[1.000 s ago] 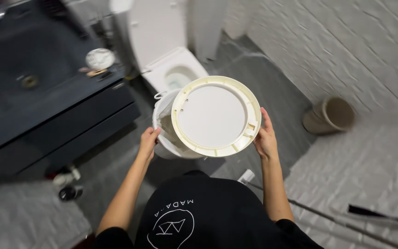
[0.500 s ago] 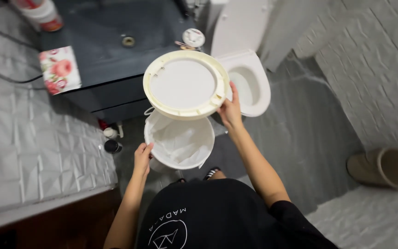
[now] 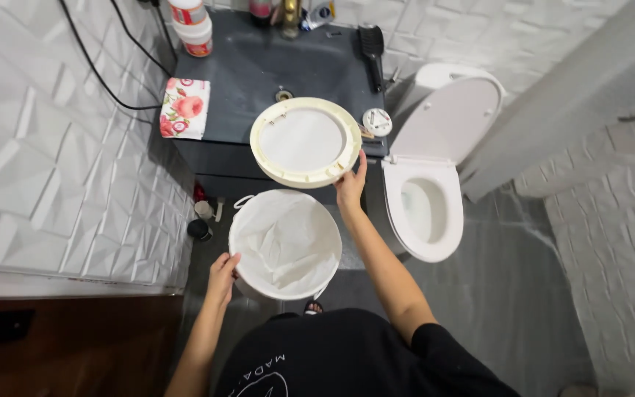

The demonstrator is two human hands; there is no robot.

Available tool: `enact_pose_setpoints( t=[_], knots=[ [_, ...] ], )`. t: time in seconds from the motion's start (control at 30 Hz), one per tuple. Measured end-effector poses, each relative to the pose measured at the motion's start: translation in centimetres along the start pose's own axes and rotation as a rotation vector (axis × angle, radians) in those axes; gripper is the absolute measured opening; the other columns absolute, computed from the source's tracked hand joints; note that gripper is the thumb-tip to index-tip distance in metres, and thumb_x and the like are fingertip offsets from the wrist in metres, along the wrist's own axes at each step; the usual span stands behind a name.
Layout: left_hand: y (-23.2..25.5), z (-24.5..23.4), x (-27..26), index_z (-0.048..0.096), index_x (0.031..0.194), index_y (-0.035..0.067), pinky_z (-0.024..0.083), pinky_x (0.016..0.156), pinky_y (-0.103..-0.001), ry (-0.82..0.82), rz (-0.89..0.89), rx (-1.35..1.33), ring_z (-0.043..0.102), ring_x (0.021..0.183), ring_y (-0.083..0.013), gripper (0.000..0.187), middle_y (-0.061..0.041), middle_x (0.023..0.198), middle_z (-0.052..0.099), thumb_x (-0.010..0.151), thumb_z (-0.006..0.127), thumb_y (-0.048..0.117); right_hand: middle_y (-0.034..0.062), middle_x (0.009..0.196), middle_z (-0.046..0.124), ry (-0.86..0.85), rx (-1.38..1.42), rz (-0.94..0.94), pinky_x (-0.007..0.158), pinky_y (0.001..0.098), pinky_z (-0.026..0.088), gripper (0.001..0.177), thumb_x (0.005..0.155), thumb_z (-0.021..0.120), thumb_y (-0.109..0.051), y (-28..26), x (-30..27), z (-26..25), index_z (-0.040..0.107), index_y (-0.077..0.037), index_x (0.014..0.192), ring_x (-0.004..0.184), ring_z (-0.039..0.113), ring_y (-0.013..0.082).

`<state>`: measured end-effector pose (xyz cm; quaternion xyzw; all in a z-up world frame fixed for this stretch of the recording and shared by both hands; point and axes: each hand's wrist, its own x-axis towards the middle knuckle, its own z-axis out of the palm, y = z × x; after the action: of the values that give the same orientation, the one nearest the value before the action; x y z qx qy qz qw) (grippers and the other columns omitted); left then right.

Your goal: The person carries a trash bin into the bathroom, removes its lid and places it on the counter, then adjusts and fits a trash bag over the rim before placing the bin on the floor.

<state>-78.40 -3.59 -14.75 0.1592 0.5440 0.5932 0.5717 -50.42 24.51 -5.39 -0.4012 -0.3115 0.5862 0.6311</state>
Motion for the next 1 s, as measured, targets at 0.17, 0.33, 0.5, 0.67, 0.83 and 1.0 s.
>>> enact_pose_setpoints(
  t=[0.17,0.33,0.5,0.67,0.83,1.0],
  knots=[
    [0.4,1.4,0.0,0.057,0.076,0.011,0.038,0.059,-0.027,-0.011,0.0,-0.057,0.048,0.061,-0.0088,0.026,0.002,0.069,0.053,0.095,0.072,0.02,0.0133,0.115,0.066,-0.001,0.019,0.066,0.063,0.0275,0.053,0.073,0.101,0.05,-0.002,1.3,0.8,-0.5,0.017,-0.025,0.161,0.084,0.065,0.0129],
    [1.0,2.5,0.0,0.06,0.08,0.01,0.04,0.061,-0.026,0.027,-0.036,-0.072,0.049,0.062,-0.0086,0.02,0.002,0.071,0.056,0.094,0.071,0.02,0.0145,0.125,0.062,-0.039,0.071,0.115,0.071,0.035,0.056,0.074,0.1,0.043,-0.002,2.5,1.2,-1.4,0.011,-0.027,0.162,0.098,0.066,0.021],
    [0.4,2.4,0.8,0.058,0.08,0.011,0.037,0.058,-0.027,0.047,-0.039,-0.066,0.047,0.061,-0.0094,0.022,0.002,0.071,0.055,0.094,0.071,0.021,0.0195,0.128,0.064,-0.034,0.042,0.281,0.086,0.045,0.061,0.072,0.092,0.032,-0.005,2.3,0.5,-1.8,0.015,-0.022,0.161,0.109,0.07,0.0275],
    [-0.4,1.8,1.3,0.056,0.077,0.011,0.039,0.059,-0.027,0.045,-0.024,-0.062,0.048,0.061,-0.009,0.026,0.002,0.07,0.053,0.094,0.072,0.022,0.0172,0.13,0.057,-0.044,-0.123,0.323,0.09,0.0464,0.058,0.083,0.098,0.046,-0.003,2.6,0.5,-2.1,-0.002,-0.028,0.162,0.105,0.063,0.0256],
    [-0.5,1.7,1.1,0.058,0.078,0.012,0.038,0.059,-0.026,0.05,-0.046,-0.063,0.048,0.061,-0.0085,0.023,0.003,0.07,0.053,0.094,0.072,0.021,0.0156,0.128,0.059,-0.067,-0.104,0.311,0.087,0.0434,0.057,0.089,0.1,0.05,-0.003,3.9,1.0,-2.0,-0.008,-0.03,0.161,0.104,0.065,0.0242],
    [-0.8,1.5,0.9,0.057,0.078,0.011,0.038,0.058,-0.026,0.022,-0.027,-0.1,0.048,0.06,-0.0081,0.025,0.002,0.071,0.055,0.095,0.073,0.022,0.0178,0.127,0.059,-0.034,-0.039,0.314,0.088,0.0432,0.057,0.089,0.101,0.052,-0.002,4.4,1.4,-2.0,-0.006,-0.029,0.162,0.106,0.067,0.0249]
  ],
)
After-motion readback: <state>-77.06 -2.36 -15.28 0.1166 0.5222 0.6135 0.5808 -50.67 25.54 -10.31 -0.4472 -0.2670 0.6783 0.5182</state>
